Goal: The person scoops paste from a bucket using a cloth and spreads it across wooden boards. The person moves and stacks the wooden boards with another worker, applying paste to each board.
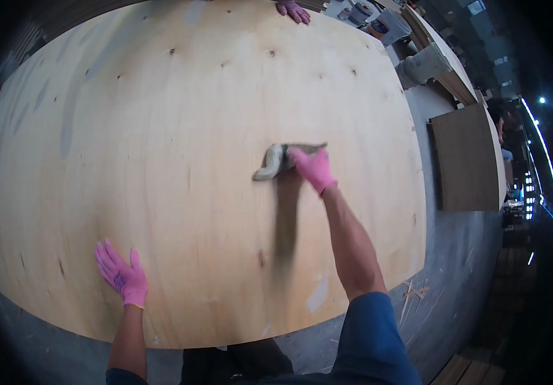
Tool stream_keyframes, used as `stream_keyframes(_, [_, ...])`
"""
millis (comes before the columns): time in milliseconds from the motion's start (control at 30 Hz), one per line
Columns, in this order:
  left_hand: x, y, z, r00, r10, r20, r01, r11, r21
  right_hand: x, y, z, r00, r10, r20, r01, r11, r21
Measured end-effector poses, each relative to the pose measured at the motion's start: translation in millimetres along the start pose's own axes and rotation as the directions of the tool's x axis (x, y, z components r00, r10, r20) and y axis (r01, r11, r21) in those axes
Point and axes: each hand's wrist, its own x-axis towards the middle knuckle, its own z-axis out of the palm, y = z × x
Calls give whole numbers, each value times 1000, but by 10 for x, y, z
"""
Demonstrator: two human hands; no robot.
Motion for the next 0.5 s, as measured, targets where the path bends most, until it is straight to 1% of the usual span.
stream_keyframes(33, [9, 4, 5, 1000, -14, 5, 14, 1000, 6, 191, -225, -84, 997, 77, 1, -76, 984, -159])
stream_keyframes(67, [17, 3, 1, 1000, -20, 16, 20, 1000, 17, 407, -387, -68, 996, 12, 91, 12, 967, -256])
stream_keyframes(100, [-6, -10, -2, 999, -10, 37, 9, 1000, 27, 421, -483, -13, 984, -30, 178, 90, 935, -342])
stream_keyframes(200, [-65, -50, 115, 1000, 4, -4, -4, 998, 59, -166, -746, 101, 937, -149, 316, 253, 913, -321])
stream_keyframes(233, [-62, -80, 170, 1000, 13, -23, -11, 998, 57, -395, -560, 159, 879, -322, 352, 440, 832, -337])
stream_keyframes(300, [-59, -168, 251, 997, 37, -64, -33, 998, 62, -1015, -544, 161, 889, -270, 369, 390, 869, -304])
stream_keyframes(400, [-24, -77, 111, 1000, -21, -2, 21, 999, 47, -2024, -369, 190, 908, -255, 332, 334, 920, -206])
stream_keyframes(500, [-39, -112, -17, 999, 50, -20, -49, 998, 36, -3036, -303, 250, 916, -317, 246, 387, 862, -328])
